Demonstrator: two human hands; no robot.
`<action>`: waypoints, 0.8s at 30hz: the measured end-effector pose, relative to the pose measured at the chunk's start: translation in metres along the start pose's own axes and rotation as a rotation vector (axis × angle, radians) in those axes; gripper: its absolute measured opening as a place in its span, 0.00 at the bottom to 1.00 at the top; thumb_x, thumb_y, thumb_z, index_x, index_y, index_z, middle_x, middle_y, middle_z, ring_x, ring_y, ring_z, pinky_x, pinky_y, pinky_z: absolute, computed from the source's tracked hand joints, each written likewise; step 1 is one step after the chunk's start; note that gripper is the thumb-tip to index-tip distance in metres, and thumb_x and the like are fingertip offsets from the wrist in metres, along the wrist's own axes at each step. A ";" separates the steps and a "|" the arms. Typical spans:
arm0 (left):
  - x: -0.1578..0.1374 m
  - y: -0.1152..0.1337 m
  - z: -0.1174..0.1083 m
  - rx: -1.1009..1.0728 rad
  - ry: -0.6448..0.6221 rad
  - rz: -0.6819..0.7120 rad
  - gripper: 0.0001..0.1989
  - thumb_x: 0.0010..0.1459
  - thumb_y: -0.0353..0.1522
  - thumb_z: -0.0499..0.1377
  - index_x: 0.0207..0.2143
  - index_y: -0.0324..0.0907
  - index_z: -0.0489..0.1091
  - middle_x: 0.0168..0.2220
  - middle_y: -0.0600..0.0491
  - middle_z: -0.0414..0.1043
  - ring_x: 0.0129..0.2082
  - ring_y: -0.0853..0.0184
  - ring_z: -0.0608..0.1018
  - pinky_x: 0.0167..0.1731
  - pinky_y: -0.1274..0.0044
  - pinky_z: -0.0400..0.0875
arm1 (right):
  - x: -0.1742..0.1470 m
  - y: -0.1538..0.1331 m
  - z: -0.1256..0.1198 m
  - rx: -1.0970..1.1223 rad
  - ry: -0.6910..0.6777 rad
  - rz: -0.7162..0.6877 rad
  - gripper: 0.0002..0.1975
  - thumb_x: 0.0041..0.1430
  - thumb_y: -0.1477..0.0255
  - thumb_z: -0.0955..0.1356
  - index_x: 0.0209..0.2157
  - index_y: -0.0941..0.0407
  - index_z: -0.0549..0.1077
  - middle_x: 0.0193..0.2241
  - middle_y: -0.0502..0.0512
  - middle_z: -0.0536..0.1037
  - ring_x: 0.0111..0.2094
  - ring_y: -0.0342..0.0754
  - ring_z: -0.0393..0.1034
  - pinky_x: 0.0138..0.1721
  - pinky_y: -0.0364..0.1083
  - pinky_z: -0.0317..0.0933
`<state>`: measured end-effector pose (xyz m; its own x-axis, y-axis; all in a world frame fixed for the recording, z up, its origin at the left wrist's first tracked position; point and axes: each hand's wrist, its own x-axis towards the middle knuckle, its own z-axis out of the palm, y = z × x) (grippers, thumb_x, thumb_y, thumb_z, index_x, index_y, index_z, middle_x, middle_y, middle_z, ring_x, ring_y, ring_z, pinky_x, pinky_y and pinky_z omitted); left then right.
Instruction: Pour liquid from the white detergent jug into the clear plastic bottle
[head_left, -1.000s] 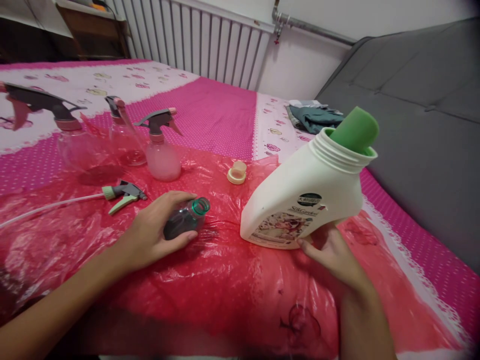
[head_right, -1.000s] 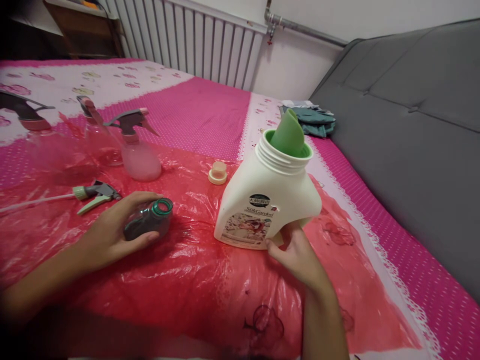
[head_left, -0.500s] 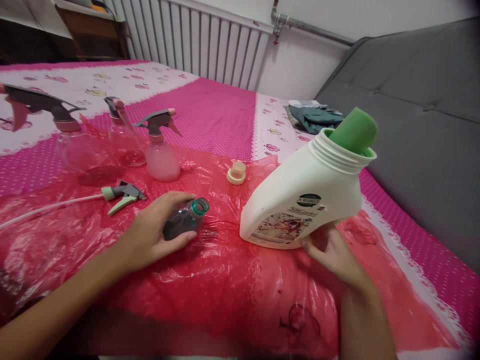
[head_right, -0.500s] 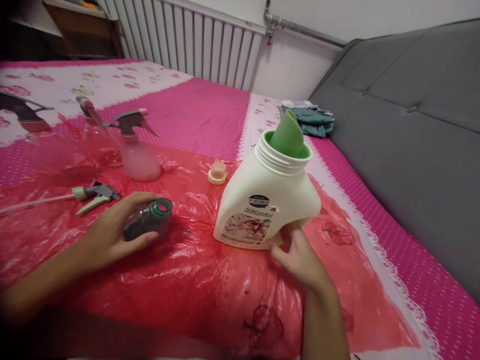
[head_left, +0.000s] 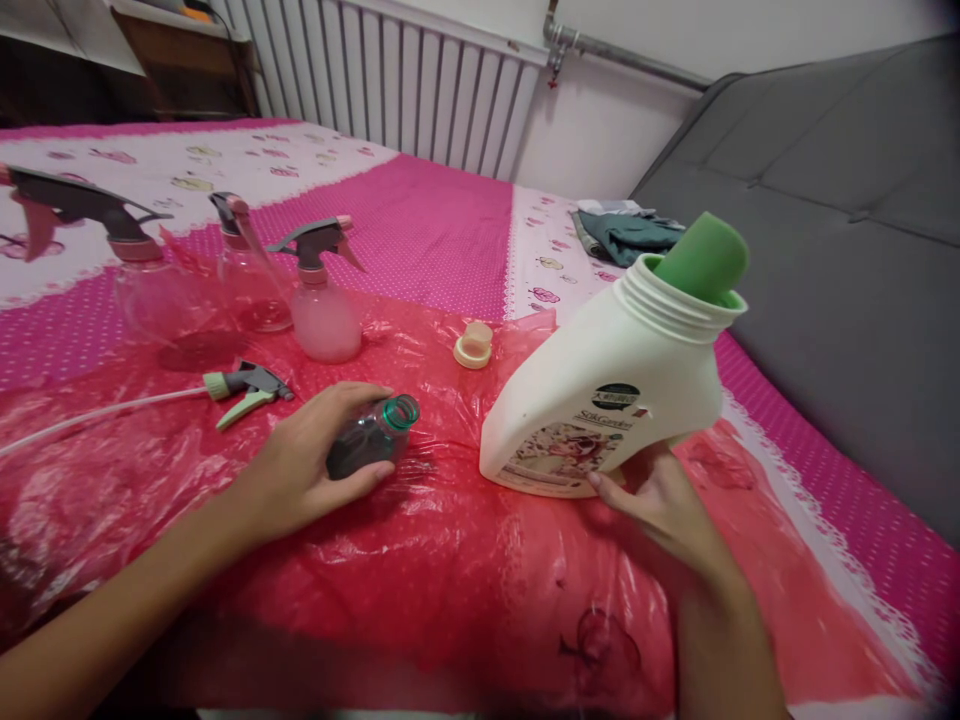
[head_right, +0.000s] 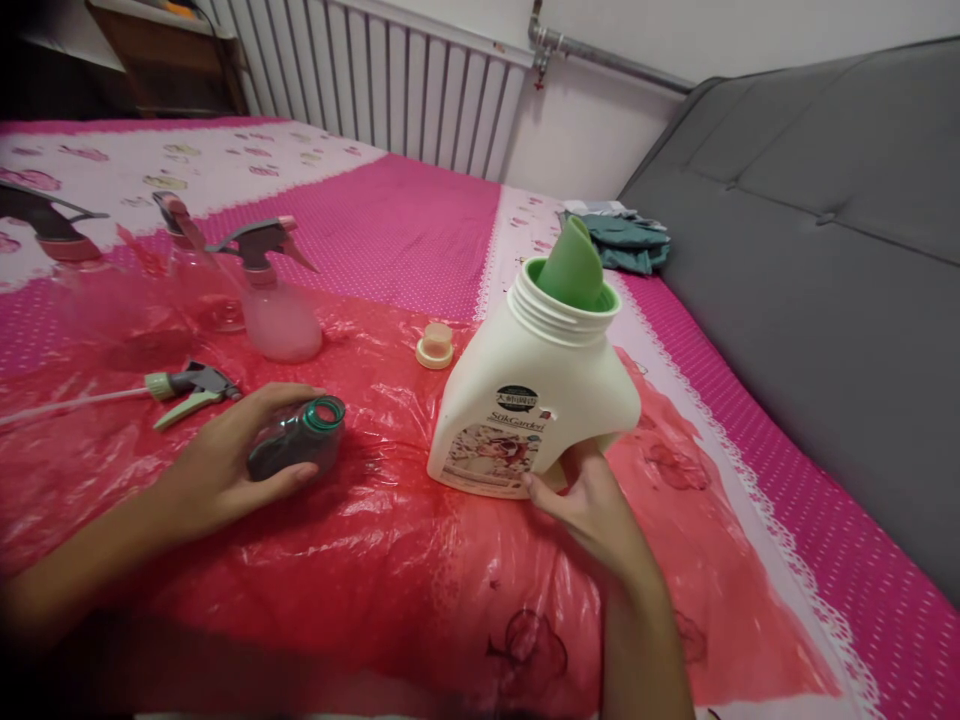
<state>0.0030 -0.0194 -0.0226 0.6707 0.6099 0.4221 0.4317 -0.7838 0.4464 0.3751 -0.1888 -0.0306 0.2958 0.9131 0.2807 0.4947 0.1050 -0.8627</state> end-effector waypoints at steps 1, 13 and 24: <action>0.000 0.000 0.000 -0.002 0.002 0.000 0.27 0.67 0.45 0.61 0.65 0.50 0.62 0.60 0.47 0.73 0.56 0.52 0.80 0.58 0.61 0.76 | 0.000 0.002 -0.001 -0.008 0.008 -0.004 0.28 0.61 0.58 0.76 0.58 0.53 0.71 0.57 0.64 0.76 0.59 0.61 0.73 0.62 0.61 0.69; 0.001 -0.001 0.001 0.011 0.019 0.022 0.26 0.67 0.44 0.61 0.64 0.51 0.62 0.59 0.47 0.74 0.55 0.52 0.80 0.57 0.62 0.77 | 0.002 0.003 -0.003 -0.058 0.074 -0.045 0.24 0.58 0.60 0.75 0.52 0.55 0.72 0.55 0.66 0.78 0.55 0.62 0.76 0.57 0.59 0.73; 0.000 -0.001 0.001 0.004 0.003 0.017 0.26 0.68 0.45 0.60 0.65 0.52 0.60 0.60 0.47 0.73 0.56 0.52 0.80 0.58 0.61 0.76 | 0.001 0.002 -0.001 -0.023 0.015 -0.035 0.23 0.63 0.59 0.74 0.55 0.55 0.72 0.55 0.65 0.77 0.56 0.60 0.75 0.59 0.58 0.71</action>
<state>0.0032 -0.0187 -0.0239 0.6761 0.5968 0.4321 0.4228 -0.7945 0.4359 0.3771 -0.1878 -0.0314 0.2898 0.9031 0.3169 0.5234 0.1277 -0.8425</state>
